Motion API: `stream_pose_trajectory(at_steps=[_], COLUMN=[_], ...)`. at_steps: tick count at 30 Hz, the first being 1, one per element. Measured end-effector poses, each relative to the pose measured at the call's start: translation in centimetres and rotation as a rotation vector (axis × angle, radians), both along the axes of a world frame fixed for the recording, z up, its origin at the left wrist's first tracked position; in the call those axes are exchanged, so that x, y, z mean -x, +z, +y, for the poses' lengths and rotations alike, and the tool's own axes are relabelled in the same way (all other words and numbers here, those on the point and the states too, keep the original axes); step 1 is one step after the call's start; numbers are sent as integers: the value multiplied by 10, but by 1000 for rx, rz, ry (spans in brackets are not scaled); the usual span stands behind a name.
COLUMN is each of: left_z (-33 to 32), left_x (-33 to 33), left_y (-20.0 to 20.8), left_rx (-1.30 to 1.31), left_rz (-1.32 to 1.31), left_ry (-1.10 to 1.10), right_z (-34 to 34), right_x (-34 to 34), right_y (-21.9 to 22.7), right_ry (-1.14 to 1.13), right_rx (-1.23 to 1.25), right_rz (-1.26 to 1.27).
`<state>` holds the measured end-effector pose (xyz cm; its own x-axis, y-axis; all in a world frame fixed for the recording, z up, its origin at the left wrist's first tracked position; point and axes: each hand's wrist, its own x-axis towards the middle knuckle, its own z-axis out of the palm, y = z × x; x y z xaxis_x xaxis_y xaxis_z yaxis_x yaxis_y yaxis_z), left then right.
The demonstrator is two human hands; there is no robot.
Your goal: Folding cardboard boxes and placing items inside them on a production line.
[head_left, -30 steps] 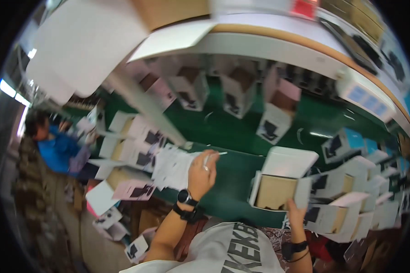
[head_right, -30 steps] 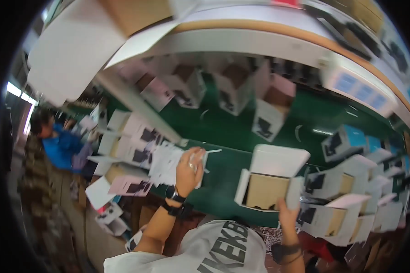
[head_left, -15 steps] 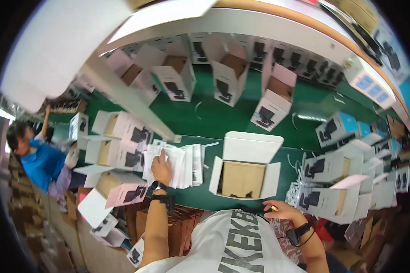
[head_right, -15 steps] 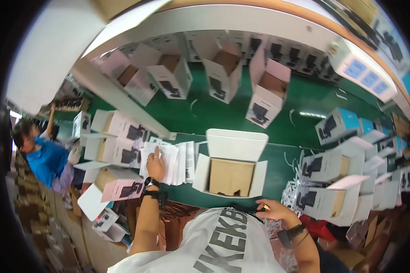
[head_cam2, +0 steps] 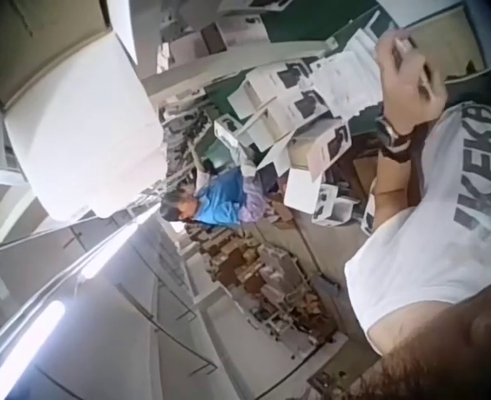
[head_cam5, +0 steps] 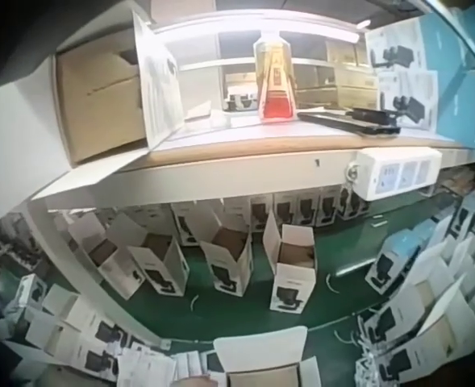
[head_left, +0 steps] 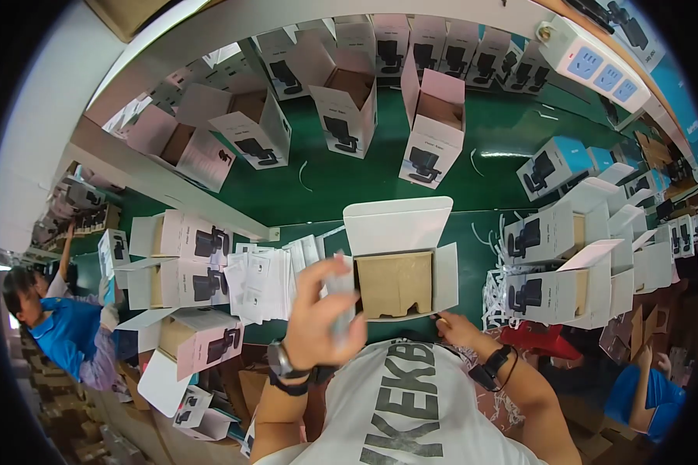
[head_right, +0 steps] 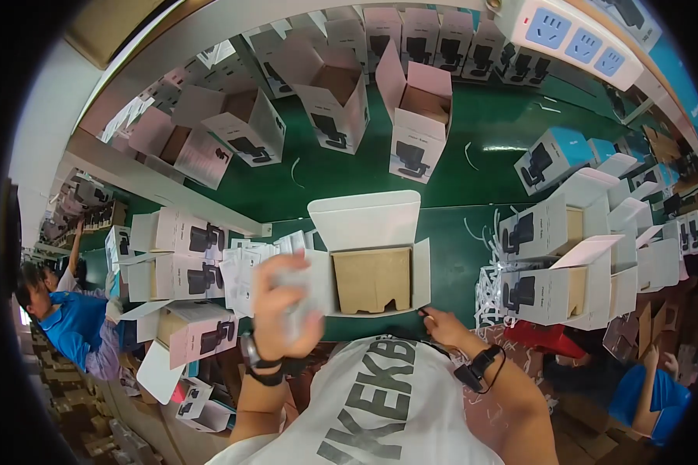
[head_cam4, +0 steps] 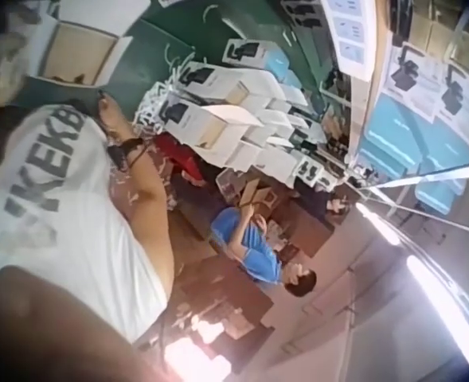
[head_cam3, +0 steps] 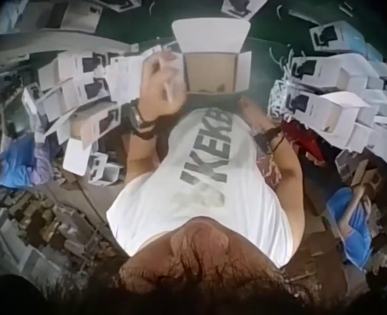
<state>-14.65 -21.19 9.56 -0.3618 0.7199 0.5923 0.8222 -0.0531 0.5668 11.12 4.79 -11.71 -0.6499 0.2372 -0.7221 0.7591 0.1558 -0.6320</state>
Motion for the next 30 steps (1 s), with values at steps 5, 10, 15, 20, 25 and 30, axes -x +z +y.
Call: stream_pose_trajectory(at_steps=[5, 10, 15, 20, 25, 30], left_z=[3, -1, 38, 52, 61, 63], left_x=[-14, -38, -60, -62, -76, -75], left_y=[-21, -76, -65, -75, -78, -72], left_rx=[252, 183, 365, 609, 614, 641], left_rz=[-108, -447, -44, 235, 154, 174], left_ry=[184, 213, 95, 158, 188, 135], right_z=[41, 46, -28, -16, 18, 25], right_x=[12, 60, 83, 76, 98, 105], right_y=[30, 113, 114, 133, 139, 146], right_ry=[564, -389, -227, -103, 18, 62], right_rx=[-261, 544, -222, -347, -767, -988], right_rz=[148, 484, 596, 691, 893, 836])
